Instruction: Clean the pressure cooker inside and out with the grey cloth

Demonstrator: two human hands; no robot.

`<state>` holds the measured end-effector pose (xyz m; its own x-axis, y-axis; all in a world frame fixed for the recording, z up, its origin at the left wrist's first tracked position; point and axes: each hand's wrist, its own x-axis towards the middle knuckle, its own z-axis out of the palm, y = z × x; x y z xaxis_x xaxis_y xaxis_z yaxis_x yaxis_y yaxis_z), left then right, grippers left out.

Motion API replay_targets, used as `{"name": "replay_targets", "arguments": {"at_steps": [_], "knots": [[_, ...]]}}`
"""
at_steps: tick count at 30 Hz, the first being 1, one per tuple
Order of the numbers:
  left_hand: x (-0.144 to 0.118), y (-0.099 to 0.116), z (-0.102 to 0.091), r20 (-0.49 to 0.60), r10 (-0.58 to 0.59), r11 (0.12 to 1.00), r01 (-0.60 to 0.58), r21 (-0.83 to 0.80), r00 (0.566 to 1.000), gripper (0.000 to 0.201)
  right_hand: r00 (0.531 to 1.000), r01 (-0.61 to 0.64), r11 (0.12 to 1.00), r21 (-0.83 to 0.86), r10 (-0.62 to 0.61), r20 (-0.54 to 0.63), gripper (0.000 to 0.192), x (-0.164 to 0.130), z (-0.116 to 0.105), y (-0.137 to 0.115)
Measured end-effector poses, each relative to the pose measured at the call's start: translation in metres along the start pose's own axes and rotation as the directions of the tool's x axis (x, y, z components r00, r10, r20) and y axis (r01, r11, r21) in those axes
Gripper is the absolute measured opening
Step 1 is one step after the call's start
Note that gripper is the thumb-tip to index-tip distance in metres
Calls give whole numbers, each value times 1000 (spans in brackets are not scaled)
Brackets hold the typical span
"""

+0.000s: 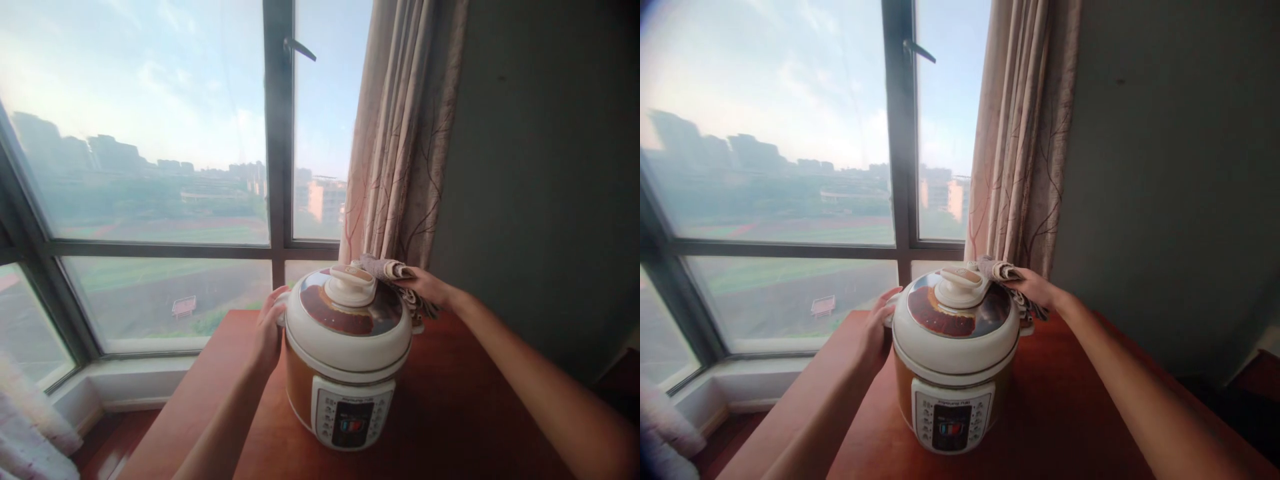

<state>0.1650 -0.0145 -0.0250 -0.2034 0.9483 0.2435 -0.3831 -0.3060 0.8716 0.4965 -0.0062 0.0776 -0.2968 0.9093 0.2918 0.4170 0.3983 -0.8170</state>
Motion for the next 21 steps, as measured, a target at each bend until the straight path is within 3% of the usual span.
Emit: {"name": "replay_targets", "arguments": {"at_steps": [3,7,13,16,21], "knots": [[-1,0,1,18,-15,999,15,-30,1000,43,991,116,969,-218,-128,-42,51,-32,13,-9],[-3,3,3,13,-19,999,19,-36,1000,46,956,156,840,-520,-261,-134,54,-74,49,-23],[-7,7,8,6,-44,997,44,-65,999,52,909,162,773,-613,-359,-213,56,-119,103,-47],[-8,7,9,12,-43,996,44,-74,999,51,901,234,754,-614,-405,-153,62,-131,125,-62],[-7,7,6,21,-30,999,30,-26,999,49,903,399,727,-559,-417,102,73,-131,152,-87]]}}
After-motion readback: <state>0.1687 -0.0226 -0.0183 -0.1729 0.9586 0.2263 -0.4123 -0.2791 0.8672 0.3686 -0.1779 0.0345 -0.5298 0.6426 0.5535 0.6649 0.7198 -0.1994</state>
